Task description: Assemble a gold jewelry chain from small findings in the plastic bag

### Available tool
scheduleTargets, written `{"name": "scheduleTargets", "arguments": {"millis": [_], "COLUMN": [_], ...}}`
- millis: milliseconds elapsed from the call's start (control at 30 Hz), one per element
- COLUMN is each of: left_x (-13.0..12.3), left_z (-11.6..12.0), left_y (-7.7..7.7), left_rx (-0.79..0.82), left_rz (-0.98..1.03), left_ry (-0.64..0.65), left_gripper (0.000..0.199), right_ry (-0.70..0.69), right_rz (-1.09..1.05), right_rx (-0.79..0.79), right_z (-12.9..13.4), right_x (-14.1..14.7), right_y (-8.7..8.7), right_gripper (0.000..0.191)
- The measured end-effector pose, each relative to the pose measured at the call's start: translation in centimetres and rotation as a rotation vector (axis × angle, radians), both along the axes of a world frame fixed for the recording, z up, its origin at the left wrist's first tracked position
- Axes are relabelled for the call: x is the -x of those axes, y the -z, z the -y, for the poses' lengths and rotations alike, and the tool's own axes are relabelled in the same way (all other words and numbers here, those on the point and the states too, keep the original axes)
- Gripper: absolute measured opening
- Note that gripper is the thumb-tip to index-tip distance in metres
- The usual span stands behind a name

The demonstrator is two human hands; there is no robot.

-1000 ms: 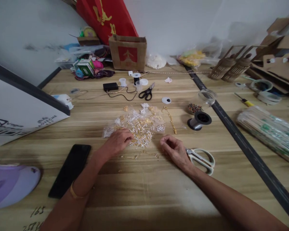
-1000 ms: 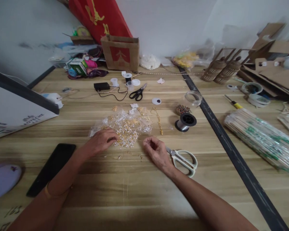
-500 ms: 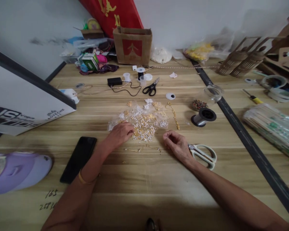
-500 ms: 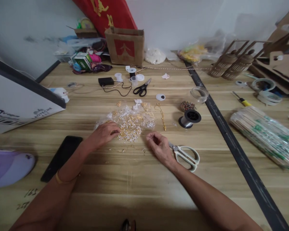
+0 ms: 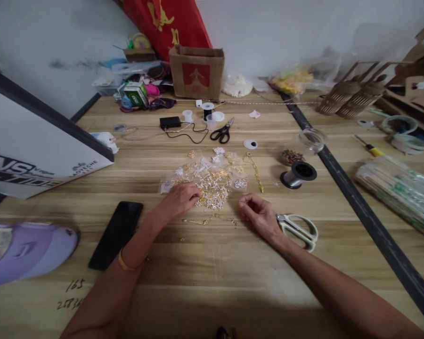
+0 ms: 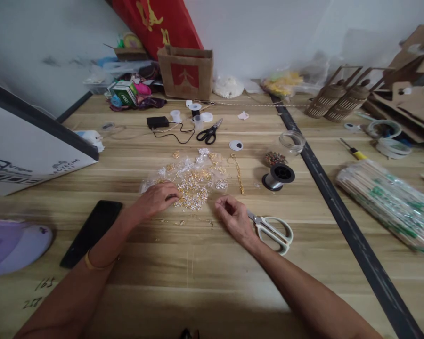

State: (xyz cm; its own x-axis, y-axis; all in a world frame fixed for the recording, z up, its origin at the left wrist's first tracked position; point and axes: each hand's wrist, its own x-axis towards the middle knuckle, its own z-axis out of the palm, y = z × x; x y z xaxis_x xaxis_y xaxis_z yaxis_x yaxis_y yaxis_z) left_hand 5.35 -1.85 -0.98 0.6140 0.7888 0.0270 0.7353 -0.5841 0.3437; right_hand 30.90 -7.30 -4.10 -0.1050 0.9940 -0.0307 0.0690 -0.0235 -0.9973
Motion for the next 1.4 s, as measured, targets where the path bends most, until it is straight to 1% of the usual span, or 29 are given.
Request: {"name": "scheduleTargets", "arguments": {"millis": [267, 400, 600, 733, 900, 1067, 1267, 1400], "left_x": [-1.1, -1.6, -1.4, -1.2, -1.1, -1.4, -1.4, -1.2], "left_z": [0.6, 0.7, 0.5, 0.4, 0.3, 0.4, 0.5, 0.4], "left_y": [-0.2, 0.2, 0.9, 0.7, 0.6, 0.9, 0.9, 1.0], "left_rx": [0.003, -0.001, -0.048, -0.047, -0.038, -0.029, -0.037, -0.038], "left_rz": [0.025, 0.047, 0.064, 0.056, 0.102, 0.115, 0.058, 0.062], "left_ry": [-0.035, -0.025, -0.014, -0.027, -0.059, -0.032, -0.018, -0.015], "left_gripper": [0.013, 0.014, 0.016, 0.019, 0.015, 0.011, 0.014, 0.016], "right_ry": [0.001, -0.010, -0.006, -0.018, -0.029, -0.026, -0.027, -0.031], "right_rz": [0.011, 0.013, 0.019, 0.019, 0.023, 0.039, 0.045, 0.051], "right_rx": [-0.009, -0.008, -0.005, -0.009, -0.009, -0.008, -0.007, -0.019], "right_z": [0.0, 0.0, 0.0, 0.0, 0.0, 0.1, 0.0, 0.0], "right_x": [0.0, 0.0, 0.0, -0.1, -0.1, -0.1, -0.2, -0.2], "right_y": [0.0, 0.0, 0.1, 0.2, 0.2, 0.2, 0.3, 0.2], "right_gripper": [0.022, 0.022, 0.022, 0.021, 0.019, 0.021, 0.025, 0.024]}}
